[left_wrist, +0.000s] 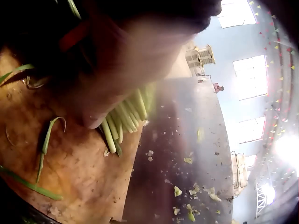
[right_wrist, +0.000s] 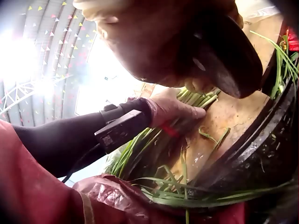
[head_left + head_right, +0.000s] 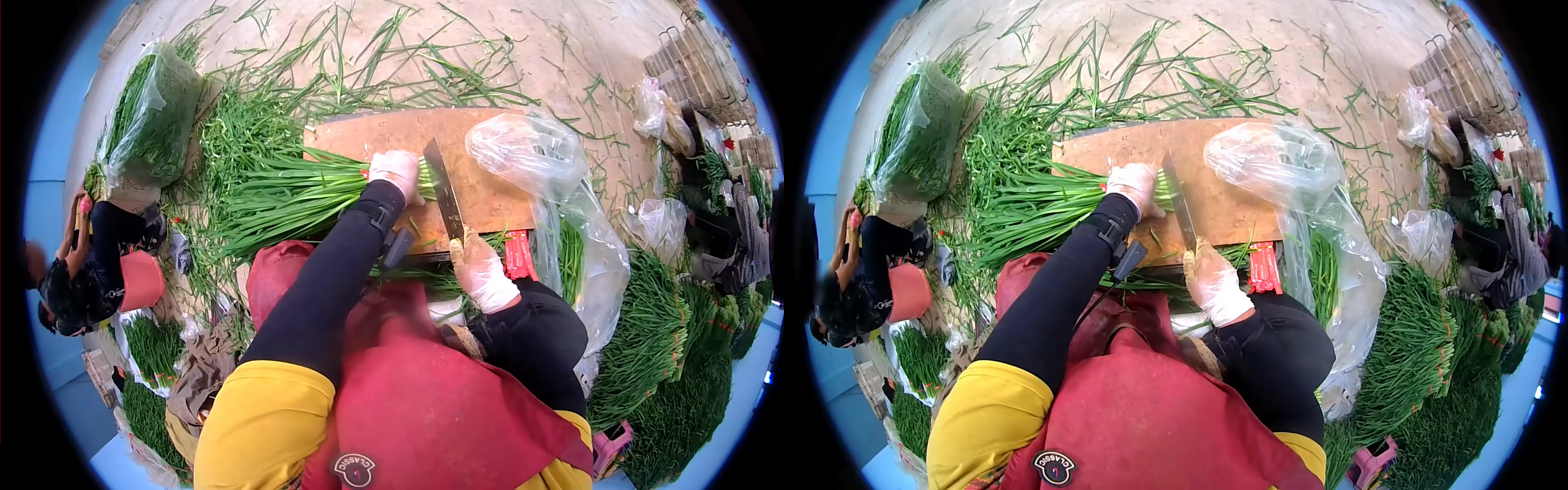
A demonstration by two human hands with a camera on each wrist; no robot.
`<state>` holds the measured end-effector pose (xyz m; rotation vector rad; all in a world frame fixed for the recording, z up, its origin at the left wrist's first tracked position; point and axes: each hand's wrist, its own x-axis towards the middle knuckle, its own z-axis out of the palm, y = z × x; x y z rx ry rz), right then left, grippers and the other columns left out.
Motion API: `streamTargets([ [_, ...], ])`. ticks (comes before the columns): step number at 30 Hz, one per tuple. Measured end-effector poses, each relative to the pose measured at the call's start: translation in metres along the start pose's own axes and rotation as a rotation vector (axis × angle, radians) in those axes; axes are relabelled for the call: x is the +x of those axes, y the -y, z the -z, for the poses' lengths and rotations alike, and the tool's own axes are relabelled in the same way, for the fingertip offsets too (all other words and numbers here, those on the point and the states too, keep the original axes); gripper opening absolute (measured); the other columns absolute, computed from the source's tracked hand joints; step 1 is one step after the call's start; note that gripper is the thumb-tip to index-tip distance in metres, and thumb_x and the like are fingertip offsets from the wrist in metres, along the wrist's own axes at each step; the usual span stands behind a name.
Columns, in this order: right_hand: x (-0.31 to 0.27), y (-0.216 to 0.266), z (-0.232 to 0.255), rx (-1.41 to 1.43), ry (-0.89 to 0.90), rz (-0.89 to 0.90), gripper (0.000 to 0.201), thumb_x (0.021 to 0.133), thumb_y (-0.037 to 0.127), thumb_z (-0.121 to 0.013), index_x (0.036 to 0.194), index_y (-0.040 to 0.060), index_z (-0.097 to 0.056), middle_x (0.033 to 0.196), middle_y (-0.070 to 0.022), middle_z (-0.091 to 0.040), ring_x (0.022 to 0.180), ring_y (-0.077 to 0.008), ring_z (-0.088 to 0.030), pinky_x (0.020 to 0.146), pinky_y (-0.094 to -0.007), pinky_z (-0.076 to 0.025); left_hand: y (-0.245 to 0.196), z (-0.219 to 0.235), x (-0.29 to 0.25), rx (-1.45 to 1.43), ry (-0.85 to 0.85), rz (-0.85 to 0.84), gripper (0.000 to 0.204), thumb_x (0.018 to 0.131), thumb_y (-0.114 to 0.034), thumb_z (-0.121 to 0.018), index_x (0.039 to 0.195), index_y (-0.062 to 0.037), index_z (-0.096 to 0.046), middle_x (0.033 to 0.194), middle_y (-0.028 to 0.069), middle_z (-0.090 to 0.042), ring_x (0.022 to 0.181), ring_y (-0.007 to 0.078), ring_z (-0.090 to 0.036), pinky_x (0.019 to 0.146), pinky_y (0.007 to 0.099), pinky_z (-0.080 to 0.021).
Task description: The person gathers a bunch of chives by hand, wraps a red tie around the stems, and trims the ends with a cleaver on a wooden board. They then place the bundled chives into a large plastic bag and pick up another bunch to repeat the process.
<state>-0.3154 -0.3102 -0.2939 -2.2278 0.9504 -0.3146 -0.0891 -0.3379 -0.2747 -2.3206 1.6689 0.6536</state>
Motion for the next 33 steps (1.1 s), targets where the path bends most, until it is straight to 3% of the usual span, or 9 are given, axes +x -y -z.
streamTargets([
  [5, 0.011, -0.006, -0.010, -0.070, 0.059, -0.048, 0.032, 0.089, 0.021, -0.049, 0.107, -0.0040, -0.054, 0.094, -0.0266, -0.060, 0.088, -0.0416, -0.058, 0.076, -0.0445, -0.048, -0.003, -0.002, 0.001, 0.020, 0.001, 0.007, 0.058, 0.053, -0.044, -0.083, 0.096, -0.0091, -0.063, 0.097, 0.0109, -0.066, 0.094, 0.0263, -0.064, 0.079, 0.0395, -0.050],
  [7, 0.021, 0.014, 0.000, -0.080, 0.130, -0.215, 0.030, 0.088, 0.022, -0.049, 0.101, -0.0045, -0.054, 0.092, -0.0274, -0.060, 0.087, -0.0424, -0.058, 0.075, -0.0461, -0.047, -0.003, -0.002, 0.003, 0.024, 0.030, 0.022, 0.058, 0.054, -0.045, -0.083, 0.095, -0.0090, -0.064, 0.097, 0.0109, -0.066, 0.094, 0.0256, -0.064, 0.079, 0.0390, -0.051],
  [10, 0.035, -0.003, -0.022, -0.129, 0.039, -0.068, 0.032, 0.088, 0.023, -0.049, 0.102, -0.0046, -0.053, 0.090, -0.0266, -0.060, 0.085, -0.0429, -0.058, 0.075, -0.0476, -0.047, -0.003, -0.006, 0.002, 0.029, -0.024, 0.016, 0.059, 0.053, -0.045, -0.082, 0.095, -0.0081, -0.063, 0.096, 0.0112, -0.066, 0.093, 0.0257, -0.064, 0.078, 0.0394, -0.051],
  [16, 0.064, -0.005, -0.045, -0.079, 0.148, -0.211, 0.026, 0.087, 0.025, -0.048, 0.095, 0.0012, -0.051, 0.087, -0.0244, -0.061, 0.083, -0.0420, -0.059, 0.073, -0.0493, -0.047, -0.004, -0.010, 0.003, 0.040, -0.045, 0.009, 0.057, 0.057, -0.044, -0.080, 0.096, -0.0071, -0.060, 0.093, 0.0117, -0.066, 0.090, 0.0269, -0.064, 0.077, 0.0401, -0.051],
  [20, 0.087, -0.004, -0.058, -0.021, 0.063, -0.257, 0.025, 0.086, 0.024, -0.049, 0.097, 0.0014, -0.051, 0.087, -0.0242, -0.062, 0.083, -0.0415, -0.060, 0.073, -0.0492, -0.047, -0.004, -0.015, 0.002, 0.013, -0.052, 0.008, 0.050, 0.061, -0.039, -0.076, 0.097, -0.0070, -0.060, 0.094, 0.0123, -0.065, 0.089, 0.0277, -0.064, 0.076, 0.0406, -0.051],
  [22, 0.098, -0.003, -0.057, -0.078, 0.138, -0.277, 0.026, 0.085, 0.024, -0.050, 0.097, 0.0010, -0.051, 0.088, -0.0244, -0.062, 0.084, -0.0413, -0.060, 0.074, -0.0490, -0.047, 0.001, -0.025, 0.008, 0.063, -0.146, 0.013, 0.045, 0.064, -0.033, -0.074, 0.097, -0.0068, -0.059, 0.092, 0.0126, -0.065, 0.088, 0.0286, -0.065, 0.076, 0.0409, -0.052],
  [28, 0.067, -0.007, -0.049, -0.076, 0.125, -0.273, 0.028, 0.086, 0.028, -0.049, 0.097, 0.0032, -0.055, 0.090, -0.0239, -0.062, 0.085, -0.0421, -0.059, 0.074, -0.0487, -0.047, 0.018, 0.015, 0.003, -0.050, -0.098, 0.075, 0.067, 0.057, -0.050, -0.079, 0.101, -0.0058, -0.057, 0.100, 0.0151, -0.064, 0.094, 0.0308, -0.063, 0.078, 0.0403, -0.051],
  [31, 0.060, -0.004, -0.041, -0.075, 0.133, -0.240, 0.036, 0.086, 0.032, -0.051, 0.099, -0.0010, -0.056, 0.091, -0.0253, -0.061, 0.088, -0.0417, -0.058, 0.077, -0.0487, -0.047, 0.021, 0.023, 0.000, -0.061, -0.053, 0.074, 0.088, 0.055, -0.054, -0.080, 0.121, -0.0049, -0.048, 0.113, 0.0178, -0.059, 0.107, 0.0320, -0.057, 0.087, 0.0396, -0.047],
  [33, 0.062, 0.001, -0.032, -0.058, 0.160, -0.262, 0.036, 0.086, 0.031, -0.051, 0.100, -0.0014, -0.057, 0.091, -0.0259, -0.061, 0.089, -0.0416, -0.058, 0.078, -0.0485, -0.047, 0.026, 0.028, -0.006, -0.108, -0.082, 0.034, 0.120, 0.050, -0.056, -0.082, 0.141, -0.0061, -0.023, 0.137, 0.0180, -0.041, 0.128, 0.0300, -0.039, 0.104, 0.0447, -0.033],
])
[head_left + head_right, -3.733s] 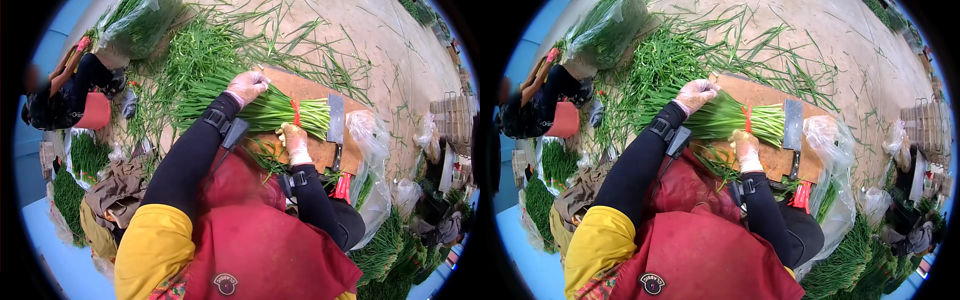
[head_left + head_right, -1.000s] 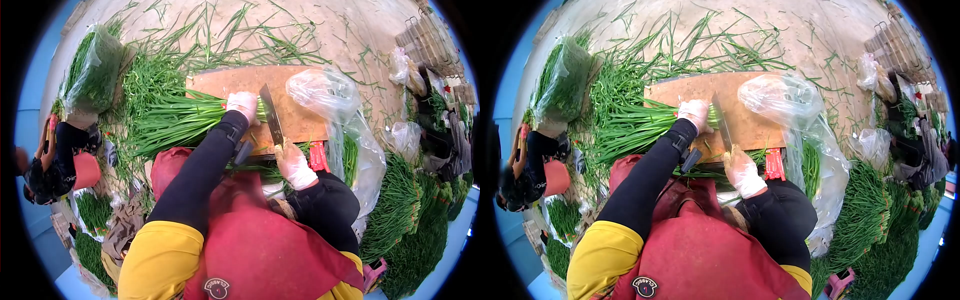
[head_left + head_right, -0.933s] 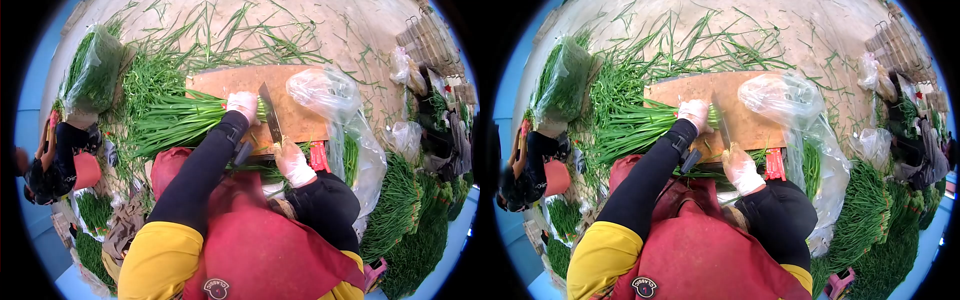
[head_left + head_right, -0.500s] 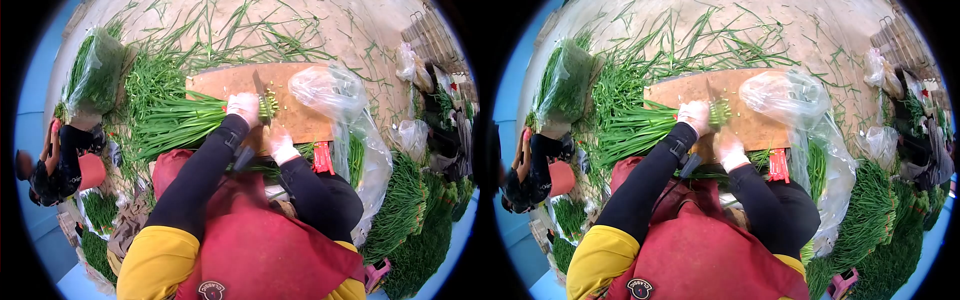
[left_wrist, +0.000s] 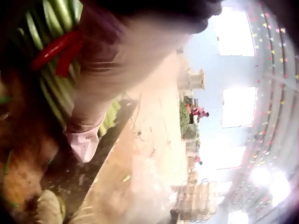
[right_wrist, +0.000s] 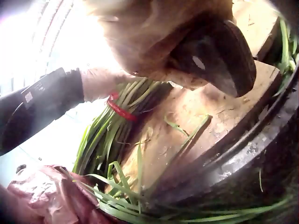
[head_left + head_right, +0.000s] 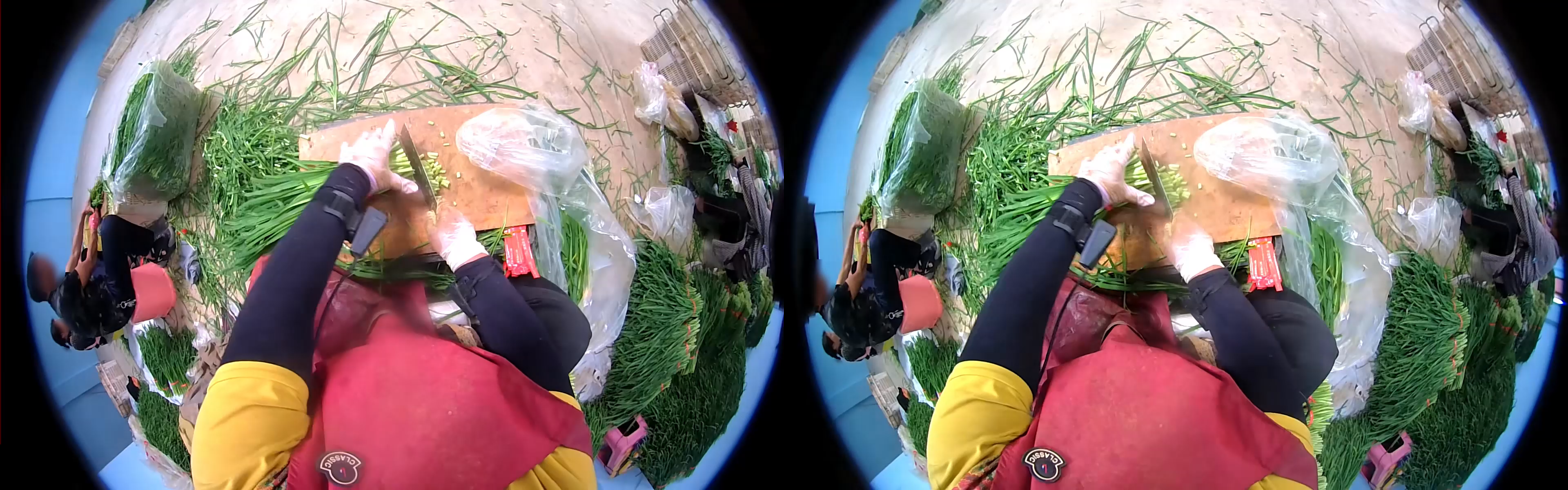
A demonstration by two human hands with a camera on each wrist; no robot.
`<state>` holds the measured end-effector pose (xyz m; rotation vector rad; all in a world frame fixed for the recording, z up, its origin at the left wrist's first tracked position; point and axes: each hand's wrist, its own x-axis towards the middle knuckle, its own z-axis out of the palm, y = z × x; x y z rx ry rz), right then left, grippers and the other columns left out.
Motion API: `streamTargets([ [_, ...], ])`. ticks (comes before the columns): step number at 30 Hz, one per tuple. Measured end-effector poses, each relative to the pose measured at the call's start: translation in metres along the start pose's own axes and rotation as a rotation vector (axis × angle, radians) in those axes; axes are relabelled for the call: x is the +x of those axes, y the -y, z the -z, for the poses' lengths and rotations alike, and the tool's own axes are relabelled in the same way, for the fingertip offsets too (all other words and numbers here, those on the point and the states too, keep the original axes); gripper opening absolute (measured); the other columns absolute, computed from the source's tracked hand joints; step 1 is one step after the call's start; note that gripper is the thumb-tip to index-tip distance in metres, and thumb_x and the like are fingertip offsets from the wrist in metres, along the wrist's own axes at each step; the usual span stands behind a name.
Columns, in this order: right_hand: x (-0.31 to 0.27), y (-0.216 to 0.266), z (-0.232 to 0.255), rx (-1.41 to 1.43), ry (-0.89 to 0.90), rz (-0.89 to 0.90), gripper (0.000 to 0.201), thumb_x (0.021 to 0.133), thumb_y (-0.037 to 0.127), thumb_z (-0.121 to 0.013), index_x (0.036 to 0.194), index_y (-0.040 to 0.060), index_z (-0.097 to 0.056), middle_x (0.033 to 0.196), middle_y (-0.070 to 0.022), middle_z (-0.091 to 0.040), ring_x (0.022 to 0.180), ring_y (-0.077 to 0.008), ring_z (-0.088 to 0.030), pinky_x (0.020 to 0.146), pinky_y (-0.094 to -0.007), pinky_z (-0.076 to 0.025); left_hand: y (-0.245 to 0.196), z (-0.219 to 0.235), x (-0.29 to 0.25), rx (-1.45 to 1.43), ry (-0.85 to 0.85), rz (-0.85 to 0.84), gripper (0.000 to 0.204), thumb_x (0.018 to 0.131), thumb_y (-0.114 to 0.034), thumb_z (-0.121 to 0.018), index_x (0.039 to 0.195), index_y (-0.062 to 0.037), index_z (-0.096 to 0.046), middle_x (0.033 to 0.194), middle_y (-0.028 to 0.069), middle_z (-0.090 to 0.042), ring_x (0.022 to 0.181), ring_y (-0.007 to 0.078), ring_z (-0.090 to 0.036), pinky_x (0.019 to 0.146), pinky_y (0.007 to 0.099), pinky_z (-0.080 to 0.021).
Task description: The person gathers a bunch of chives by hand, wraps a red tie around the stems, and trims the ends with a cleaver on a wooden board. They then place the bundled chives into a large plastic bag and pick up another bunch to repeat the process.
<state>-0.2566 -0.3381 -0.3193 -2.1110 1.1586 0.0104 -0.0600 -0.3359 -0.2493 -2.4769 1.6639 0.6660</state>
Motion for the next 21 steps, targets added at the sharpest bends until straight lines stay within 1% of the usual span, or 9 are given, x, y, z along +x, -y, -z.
streamTargets([
  [1, 0.000, 0.001, 0.003, 0.015, 0.031, -0.022, 0.036, 0.086, 0.031, -0.052, 0.100, -0.0019, -0.057, 0.092, -0.0265, -0.061, 0.090, -0.0414, -0.058, 0.078, -0.0483, -0.046, 0.012, -0.002, 0.002, -0.001, 0.000, 0.001, 0.120, 0.050, -0.056, -0.082, 0.141, -0.0061, -0.023, 0.137, 0.0180, -0.041, 0.128, 0.0300, -0.039, 0.104, 0.0447, -0.033],
  [3, 0.003, -0.008, -0.003, 0.013, 0.018, 0.004, 0.035, 0.086, 0.030, -0.052, 0.101, -0.0021, -0.057, 0.092, -0.0270, -0.061, 0.091, -0.0417, -0.058, 0.079, -0.0479, -0.046, 0.054, -0.010, 0.010, -0.150, -0.122, -0.166, 0.133, 0.045, -0.059, -0.082, 0.145, -0.0062, -0.012, 0.145, 0.0173, -0.029, 0.136, 0.0296, -0.026, 0.109, 0.0496, -0.023],
  [7, 0.012, -0.022, -0.005, 0.007, 0.006, 0.058, 0.031, 0.085, 0.029, -0.051, 0.097, 0.0015, -0.057, 0.092, -0.0260, -0.060, 0.089, -0.0427, -0.057, 0.075, -0.0493, -0.045, 0.070, -0.011, -0.029, 0.010, 0.138, -0.012, 0.127, 0.044, -0.059, -0.083, 0.143, -0.0104, -0.020, 0.136, 0.0159, -0.041, 0.129, 0.0318, -0.036, 0.104, 0.0559, -0.026],
  [8, 0.011, -0.021, 0.002, 0.061, -0.001, 0.050, 0.032, 0.084, 0.029, -0.052, 0.100, 0.0011, -0.056, 0.093, -0.0264, -0.060, 0.090, -0.0425, -0.057, 0.076, -0.0492, -0.046, 0.069, -0.020, -0.036, 0.045, -0.004, -0.024, 0.116, 0.046, -0.056, -0.083, 0.139, -0.0124, -0.030, 0.124, 0.0153, -0.052, 0.119, 0.0313, -0.047, 0.100, 0.0484, -0.035],
  [13, 0.006, -0.025, 0.020, 0.063, -0.068, 0.073, 0.035, 0.086, 0.029, -0.050, 0.104, -0.0006, -0.056, 0.093, -0.0275, -0.061, 0.092, -0.0426, -0.057, 0.080, -0.0487, -0.045, 0.102, -0.019, -0.007, -0.214, 0.113, -0.198, 0.089, 0.051, -0.041, -0.086, 0.124, -0.0065, -0.050, 0.101, 0.0136, -0.064, 0.098, 0.0300, -0.060, 0.085, 0.0349, -0.046],
  [15, 0.004, -0.028, 0.022, 0.156, -0.191, 0.140, 0.037, 0.086, 0.028, -0.050, 0.106, -0.0019, -0.056, 0.095, -0.0292, -0.060, 0.093, -0.0433, -0.057, 0.081, -0.0474, -0.044, 0.108, -0.008, 0.001, -0.473, 0.521, -0.213, 0.085, 0.051, -0.038, -0.088, 0.120, -0.0023, -0.052, 0.103, 0.0135, -0.064, 0.099, 0.0253, -0.060, 0.086, 0.0337, -0.045],
  [19, -0.006, -0.020, 0.034, 0.236, -0.042, 0.066, 0.036, 0.087, 0.028, -0.049, 0.105, -0.0018, -0.057, 0.099, -0.0277, -0.059, 0.095, -0.0420, -0.056, 0.082, -0.0455, -0.044, 0.113, -0.021, 0.014, -0.502, 0.751, -0.231, 0.096, 0.050, -0.044, -0.088, 0.125, 0.0003, -0.048, 0.107, 0.0118, -0.063, 0.102, 0.0209, -0.056, 0.090, 0.0312, -0.042],
  [20, -0.010, -0.015, 0.037, 0.219, -0.014, 0.088, 0.031, 0.086, 0.026, -0.050, 0.103, 0.0004, -0.058, 0.096, -0.0245, -0.061, 0.092, -0.0410, -0.057, 0.079, -0.0445, -0.045, 0.116, -0.030, 0.016, -0.456, 0.708, -0.238, 0.089, 0.052, -0.041, -0.088, 0.122, -0.0007, -0.050, 0.105, 0.0096, -0.063, 0.100, 0.0174, -0.056, 0.090, 0.0306, -0.042],
  [21, -0.011, -0.014, 0.035, 0.221, -0.020, 0.073, 0.031, 0.086, 0.026, -0.050, 0.103, 0.0004, -0.058, 0.096, -0.0245, -0.061, 0.092, -0.0410, -0.057, 0.079, -0.0445, -0.045, 0.113, -0.026, 0.021, -0.532, 0.849, -0.257, 0.080, 0.055, -0.036, -0.088, 0.119, -0.0016, -0.053, 0.105, 0.0072, -0.063, 0.097, 0.0134, -0.055, 0.088, 0.0287, -0.043],
])
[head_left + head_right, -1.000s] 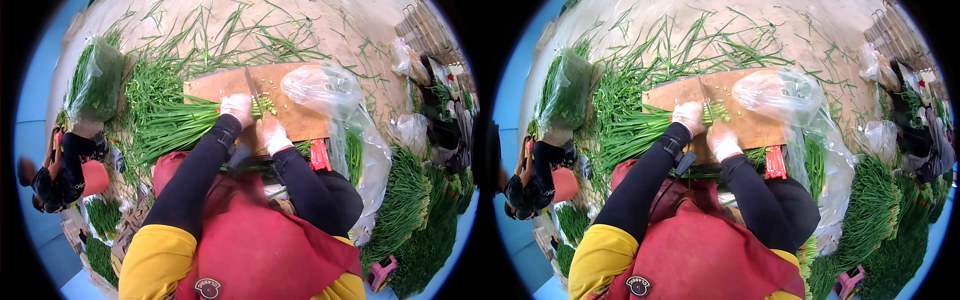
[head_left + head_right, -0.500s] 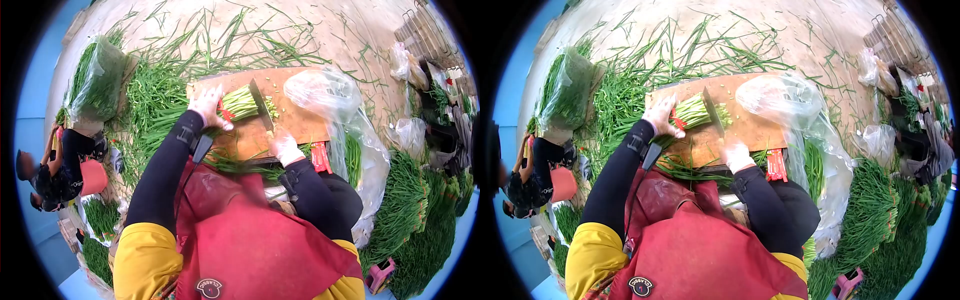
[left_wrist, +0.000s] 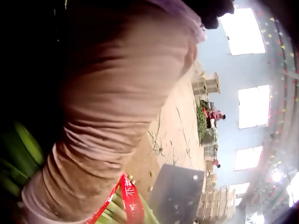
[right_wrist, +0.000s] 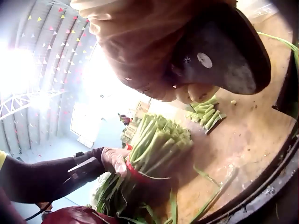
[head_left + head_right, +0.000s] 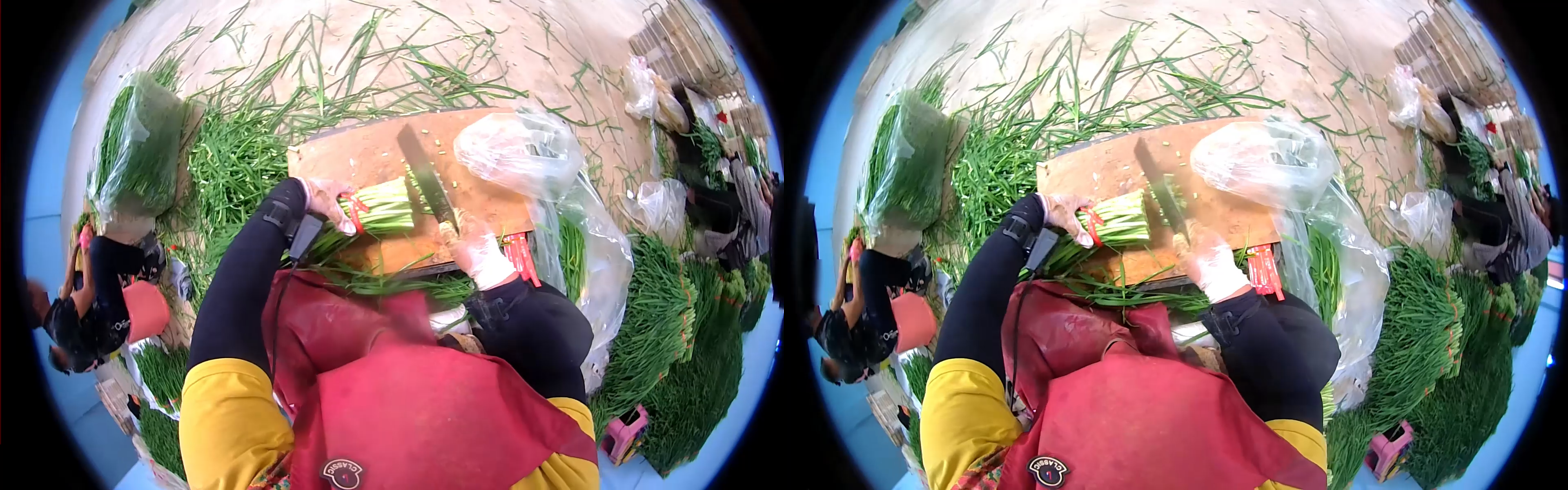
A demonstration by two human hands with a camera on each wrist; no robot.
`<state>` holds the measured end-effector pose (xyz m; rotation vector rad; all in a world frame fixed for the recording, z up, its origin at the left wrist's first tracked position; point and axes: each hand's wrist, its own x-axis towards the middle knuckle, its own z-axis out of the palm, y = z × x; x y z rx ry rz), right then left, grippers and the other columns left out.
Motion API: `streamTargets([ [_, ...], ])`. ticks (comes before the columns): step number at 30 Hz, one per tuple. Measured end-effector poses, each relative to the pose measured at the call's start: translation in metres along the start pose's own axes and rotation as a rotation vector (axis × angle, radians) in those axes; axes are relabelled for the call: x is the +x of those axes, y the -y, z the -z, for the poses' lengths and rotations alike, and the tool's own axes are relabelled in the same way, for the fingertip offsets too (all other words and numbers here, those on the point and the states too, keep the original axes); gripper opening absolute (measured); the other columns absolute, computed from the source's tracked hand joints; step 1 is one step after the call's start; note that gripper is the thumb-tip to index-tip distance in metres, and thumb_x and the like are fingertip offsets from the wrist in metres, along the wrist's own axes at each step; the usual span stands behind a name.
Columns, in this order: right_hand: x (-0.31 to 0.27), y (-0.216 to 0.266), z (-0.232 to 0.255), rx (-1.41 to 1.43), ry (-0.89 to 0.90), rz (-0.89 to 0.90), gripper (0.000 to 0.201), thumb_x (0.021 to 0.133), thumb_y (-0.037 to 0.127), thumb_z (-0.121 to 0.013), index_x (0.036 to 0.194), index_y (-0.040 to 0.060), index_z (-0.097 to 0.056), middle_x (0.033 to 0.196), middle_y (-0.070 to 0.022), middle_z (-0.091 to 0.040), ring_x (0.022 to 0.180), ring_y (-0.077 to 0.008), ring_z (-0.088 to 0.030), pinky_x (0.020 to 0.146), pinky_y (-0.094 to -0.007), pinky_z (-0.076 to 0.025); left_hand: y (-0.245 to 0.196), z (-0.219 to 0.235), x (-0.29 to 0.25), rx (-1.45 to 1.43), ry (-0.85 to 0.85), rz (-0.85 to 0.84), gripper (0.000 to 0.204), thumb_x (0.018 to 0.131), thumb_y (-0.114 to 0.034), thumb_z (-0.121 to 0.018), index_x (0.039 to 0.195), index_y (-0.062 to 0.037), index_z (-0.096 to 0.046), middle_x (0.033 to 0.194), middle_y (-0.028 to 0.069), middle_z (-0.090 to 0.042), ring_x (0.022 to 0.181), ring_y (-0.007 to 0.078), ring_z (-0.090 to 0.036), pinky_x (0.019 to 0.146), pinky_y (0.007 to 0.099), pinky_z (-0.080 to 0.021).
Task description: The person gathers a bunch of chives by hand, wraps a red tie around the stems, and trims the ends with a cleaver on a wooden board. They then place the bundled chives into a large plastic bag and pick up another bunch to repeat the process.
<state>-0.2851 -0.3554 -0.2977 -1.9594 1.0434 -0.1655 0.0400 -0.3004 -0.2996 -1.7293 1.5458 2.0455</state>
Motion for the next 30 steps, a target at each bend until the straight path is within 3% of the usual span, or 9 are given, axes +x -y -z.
streamTargets([
  [14, 0.019, 0.015, -0.032, -0.281, 0.129, 0.106, 0.023, 0.086, 0.023, -0.049, 0.096, 0.0023, -0.055, 0.088, -0.0223, -0.062, 0.085, -0.0382, -0.060, 0.074, -0.0444, -0.048, 0.015, 0.023, 0.010, -0.364, 0.165, 0.019, 0.065, 0.068, -0.005, -0.079, 0.124, -0.0003, -0.047, 0.097, 0.0047, -0.066, 0.084, 0.0070, -0.060, 0.077, 0.0228, -0.050],
  [16, 0.036, 0.013, -0.031, -0.306, 0.111, 0.129, 0.026, 0.087, 0.025, -0.048, 0.097, 0.0024, -0.056, 0.090, -0.0222, -0.062, 0.087, -0.0381, -0.060, 0.075, -0.0442, -0.048, 0.007, 0.014, 0.000, -0.196, 0.068, -0.022, 0.071, 0.064, -0.021, -0.084, 0.122, -0.0018, -0.049, 0.095, 0.0028, -0.065, 0.088, 0.0091, -0.057, 0.079, 0.0254, -0.047],
  [20, 0.057, -0.001, -0.007, -0.238, 0.262, 0.001, 0.036, 0.086, 0.030, -0.050, 0.104, -0.0001, -0.057, 0.097, -0.0255, -0.061, 0.095, -0.0404, -0.058, 0.082, -0.0452, -0.046, 0.013, 0.009, -0.031, -0.054, -0.128, -0.108, 0.076, 0.059, -0.030, -0.086, 0.121, -0.0041, -0.051, 0.104, 0.0032, -0.062, 0.095, 0.0128, -0.054, 0.086, 0.0282, -0.043],
  [22, 0.060, -0.028, -0.008, -0.281, -0.167, 0.335, 0.036, 0.085, 0.031, -0.053, 0.107, 0.0018, -0.056, 0.098, -0.0243, -0.061, 0.095, -0.0395, -0.058, 0.081, -0.0450, -0.046, 0.016, 0.013, -0.053, -0.126, -0.178, -0.028, 0.086, 0.056, -0.033, -0.088, 0.126, -0.0023, -0.047, 0.117, 0.0063, -0.057, 0.108, 0.0141, -0.050, 0.097, 0.0297, -0.037],
  [23, 0.065, -0.035, -0.004, -0.280, -0.163, 0.344, 0.036, 0.085, 0.031, -0.053, 0.107, 0.0018, -0.056, 0.098, -0.0243, -0.061, 0.095, -0.0395, -0.058, 0.081, -0.0450, -0.046, 0.023, 0.012, -0.060, -0.200, -0.261, -0.127, 0.082, 0.057, -0.030, -0.087, 0.124, -0.0016, -0.048, 0.112, 0.0060, -0.059, 0.104, 0.0141, -0.052, 0.094, 0.0284, -0.039],
  [25, 0.079, -0.031, 0.014, -0.259, -0.470, 0.418, 0.035, 0.085, 0.027, -0.054, 0.110, 0.0028, -0.055, 0.095, -0.0234, -0.061, 0.092, -0.0391, -0.059, 0.079, -0.0446, -0.046, 0.010, 0.009, -0.082, -0.310, -0.395, -0.273, 0.082, 0.058, -0.027, -0.087, 0.125, -0.0008, -0.047, 0.113, 0.0055, -0.059, 0.103, 0.0140, -0.054, 0.095, 0.0281, -0.040],
  [26, 0.085, -0.033, 0.022, -0.260, -0.475, 0.426, 0.035, 0.085, 0.027, -0.054, 0.110, 0.0028, -0.055, 0.095, -0.0234, -0.061, 0.092, -0.0391, -0.059, 0.079, -0.0446, -0.046, 0.012, 0.010, -0.092, -0.321, -0.447, -0.293, 0.086, 0.058, -0.028, -0.087, 0.128, -0.0012, -0.045, 0.115, 0.0049, -0.058, 0.106, 0.0134, -0.053, 0.096, 0.0294, -0.039],
  [28, 0.087, -0.019, 0.037, -0.375, -0.172, 0.148, 0.034, 0.083, 0.022, -0.055, 0.111, 0.0029, -0.054, 0.090, -0.0225, -0.062, 0.088, -0.0388, -0.059, 0.076, -0.0440, -0.047, 0.007, 0.010, -0.112, -0.331, -0.544, -0.359, 0.086, 0.058, -0.027, -0.087, 0.128, -0.0017, -0.045, 0.117, 0.0040, -0.058, 0.107, 0.0128, -0.052, 0.097, 0.0299, -0.039],
  [30, 0.062, 0.002, 0.038, -0.459, -0.123, 0.092, 0.033, 0.091, 0.024, -0.043, 0.116, 0.0063, -0.054, 0.089, -0.0235, -0.062, 0.086, -0.0390, -0.060, 0.075, -0.0462, -0.047, -0.001, 0.007, -0.135, -0.358, -0.649, -0.427, 0.087, 0.057, -0.027, -0.088, 0.129, -0.0027, -0.045, 0.120, 0.0029, -0.057, 0.108, 0.0124, -0.052, 0.099, 0.0307, -0.037],
])
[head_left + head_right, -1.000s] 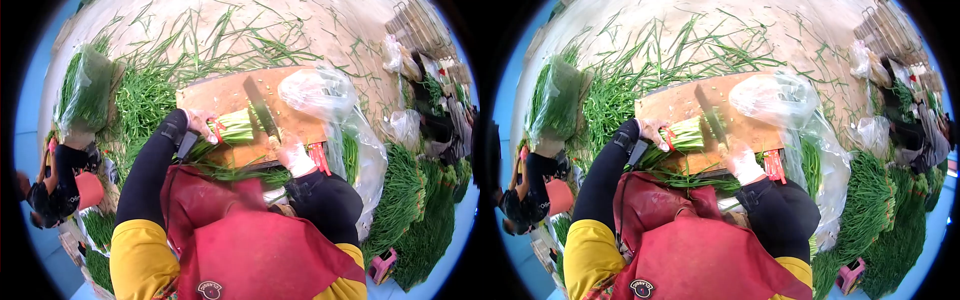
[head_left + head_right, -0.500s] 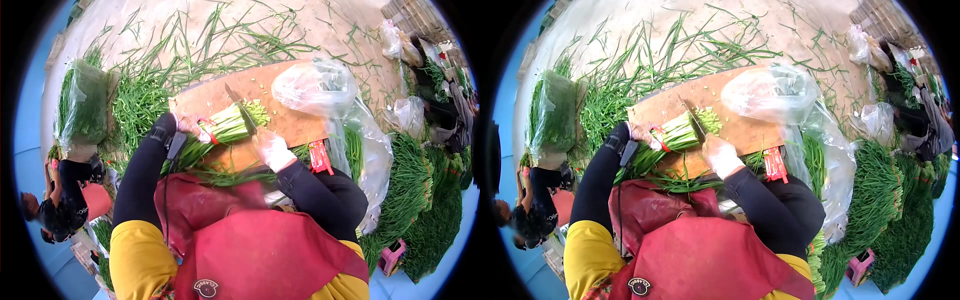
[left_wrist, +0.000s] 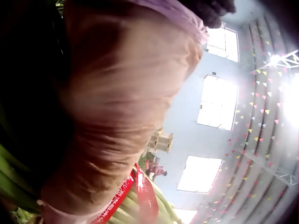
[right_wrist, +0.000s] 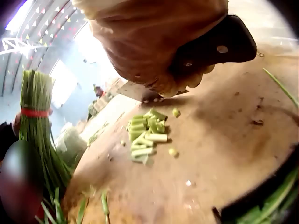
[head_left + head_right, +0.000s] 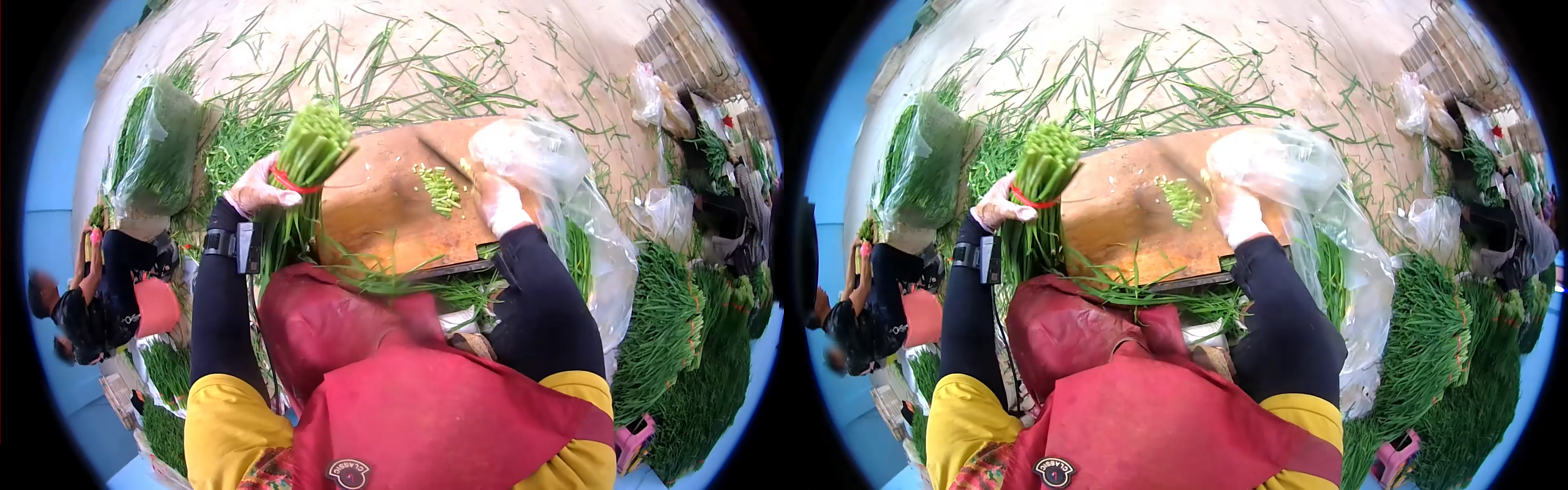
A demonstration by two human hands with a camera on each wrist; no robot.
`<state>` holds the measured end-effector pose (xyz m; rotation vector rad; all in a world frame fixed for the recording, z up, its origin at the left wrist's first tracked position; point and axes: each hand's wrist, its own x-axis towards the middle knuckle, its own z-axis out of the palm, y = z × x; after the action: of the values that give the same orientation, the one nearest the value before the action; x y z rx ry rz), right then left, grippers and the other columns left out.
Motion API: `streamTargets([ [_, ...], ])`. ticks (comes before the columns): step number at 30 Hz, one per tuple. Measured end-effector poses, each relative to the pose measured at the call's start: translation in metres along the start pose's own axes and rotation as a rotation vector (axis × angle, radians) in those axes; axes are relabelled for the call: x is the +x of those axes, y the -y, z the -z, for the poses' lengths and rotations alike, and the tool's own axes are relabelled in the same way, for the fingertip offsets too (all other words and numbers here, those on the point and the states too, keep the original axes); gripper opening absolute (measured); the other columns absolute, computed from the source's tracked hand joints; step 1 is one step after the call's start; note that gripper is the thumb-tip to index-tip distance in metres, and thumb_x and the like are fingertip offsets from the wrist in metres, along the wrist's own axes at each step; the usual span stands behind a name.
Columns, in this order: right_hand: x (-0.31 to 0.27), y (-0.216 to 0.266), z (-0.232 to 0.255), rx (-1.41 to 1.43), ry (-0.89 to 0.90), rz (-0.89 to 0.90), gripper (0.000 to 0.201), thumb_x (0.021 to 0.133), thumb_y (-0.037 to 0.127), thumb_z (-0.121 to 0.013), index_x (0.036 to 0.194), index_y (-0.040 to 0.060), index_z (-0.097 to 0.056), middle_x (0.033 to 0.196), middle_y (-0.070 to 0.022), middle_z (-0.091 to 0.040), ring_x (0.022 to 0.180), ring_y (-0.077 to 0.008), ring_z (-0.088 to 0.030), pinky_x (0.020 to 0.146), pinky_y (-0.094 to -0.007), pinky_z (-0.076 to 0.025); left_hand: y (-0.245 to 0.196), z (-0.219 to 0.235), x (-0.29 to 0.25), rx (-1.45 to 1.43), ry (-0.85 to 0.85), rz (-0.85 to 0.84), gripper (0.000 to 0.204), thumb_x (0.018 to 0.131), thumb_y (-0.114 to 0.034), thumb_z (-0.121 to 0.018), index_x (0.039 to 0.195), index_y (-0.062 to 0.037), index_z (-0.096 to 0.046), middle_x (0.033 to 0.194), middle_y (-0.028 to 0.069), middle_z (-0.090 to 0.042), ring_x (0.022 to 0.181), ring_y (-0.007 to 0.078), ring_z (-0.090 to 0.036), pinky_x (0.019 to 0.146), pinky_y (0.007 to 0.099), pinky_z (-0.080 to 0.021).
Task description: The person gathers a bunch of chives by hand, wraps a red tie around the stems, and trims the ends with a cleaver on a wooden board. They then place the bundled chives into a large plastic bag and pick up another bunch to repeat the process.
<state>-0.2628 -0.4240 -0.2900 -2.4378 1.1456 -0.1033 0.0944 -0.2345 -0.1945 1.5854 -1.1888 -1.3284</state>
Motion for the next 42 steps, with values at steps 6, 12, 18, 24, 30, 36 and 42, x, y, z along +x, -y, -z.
streamTargets([
  [6, -0.092, -0.009, -0.028, 0.177, 0.522, 0.215, 0.041, 0.080, 0.031, -0.058, 0.114, 0.0081, -0.059, 0.097, -0.0208, -0.062, 0.094, -0.0367, -0.059, 0.081, -0.0430, -0.047, -0.033, 0.031, -0.062, -0.180, -0.372, -0.169, 0.059, 0.064, -0.013, -0.073, 0.118, 0.0012, -0.053, 0.104, 0.0056, -0.063, 0.092, 0.0126, -0.059, 0.085, 0.0268, -0.045],
  [12, -0.079, 0.002, -0.033, 0.338, 0.390, 0.057, 0.046, 0.077, 0.021, -0.060, 0.119, 0.0039, -0.055, 0.107, -0.0228, -0.059, 0.102, -0.0363, -0.055, 0.089, -0.0407, -0.043, -0.061, 0.036, -0.091, -0.419, -0.752, -0.593, 0.057, 0.068, -0.003, -0.071, 0.119, 0.0015, -0.048, 0.103, 0.0067, -0.061, 0.085, 0.0144, -0.060, 0.077, 0.0281, -0.051],
  [18, -0.057, 0.003, -0.007, 0.188, -0.331, 0.387, 0.062, 0.081, 0.019, -0.059, 0.136, -0.0008, -0.037, 0.131, -0.0246, -0.044, 0.122, -0.0344, -0.042, 0.102, -0.0367, -0.033, -0.135, -0.034, -0.118, -0.598, -0.597, -0.924, 0.068, 0.067, -0.010, -0.077, 0.126, -0.0034, -0.043, 0.111, 0.0080, -0.059, 0.097, 0.0215, -0.060, 0.084, 0.0365, -0.052],
  [24, -0.127, 0.156, 0.171, 0.467, -0.605, 0.858, 0.047, 0.085, 0.012, -0.061, 0.128, -0.0001, -0.047, 0.126, -0.0159, -0.052, 0.113, -0.0285, -0.050, 0.097, -0.0365, -0.037, -0.142, -0.087, -0.116, -0.587, -0.595, -0.978, 0.063, 0.066, -0.014, -0.078, 0.120, -0.0024, -0.050, 0.107, 0.0071, -0.061, 0.096, 0.0198, -0.060, 0.082, 0.0344, -0.052],
  [30, -0.158, 0.211, 0.211, 0.396, -0.723, 0.965, 0.042, 0.081, 0.019, -0.065, 0.119, 0.0037, -0.056, 0.105, -0.0155, -0.062, 0.096, -0.0300, -0.058, 0.088, -0.0376, -0.043, -0.163, -0.156, -0.137, -0.583, -0.484, -0.967, 0.069, 0.060, -0.014, -0.081, 0.120, 0.0009, -0.051, 0.113, 0.0094, -0.061, 0.100, 0.0200, -0.060, 0.088, 0.0330, -0.049],
  [36, -0.193, 0.230, 0.208, 0.604, -0.285, 0.736, 0.024, 0.082, 0.018, -0.062, 0.100, 0.0023, -0.064, 0.085, -0.0182, -0.064, 0.078, -0.0328, -0.062, 0.070, -0.0370, -0.048, -0.143, -0.177, -0.149, -0.471, -0.495, -0.797, 0.068, 0.058, -0.012, -0.081, 0.118, 0.0000, -0.051, 0.110, 0.0088, -0.062, 0.098, 0.0180, -0.060, 0.087, 0.0318, -0.048],
  [42, -0.204, 0.227, 0.202, 1.077, 0.066, 0.460, 0.028, 0.089, 0.023, -0.058, 0.100, -0.0017, -0.063, 0.083, -0.0148, -0.065, 0.076, -0.0230, -0.063, 0.071, -0.0326, -0.048, -0.140, -0.182, -0.161, -0.487, -0.549, -0.768, 0.074, 0.055, -0.012, -0.086, 0.118, -0.0021, -0.048, 0.111, 0.0081, -0.061, 0.098, 0.0165, -0.060, 0.087, 0.0308, -0.049],
])
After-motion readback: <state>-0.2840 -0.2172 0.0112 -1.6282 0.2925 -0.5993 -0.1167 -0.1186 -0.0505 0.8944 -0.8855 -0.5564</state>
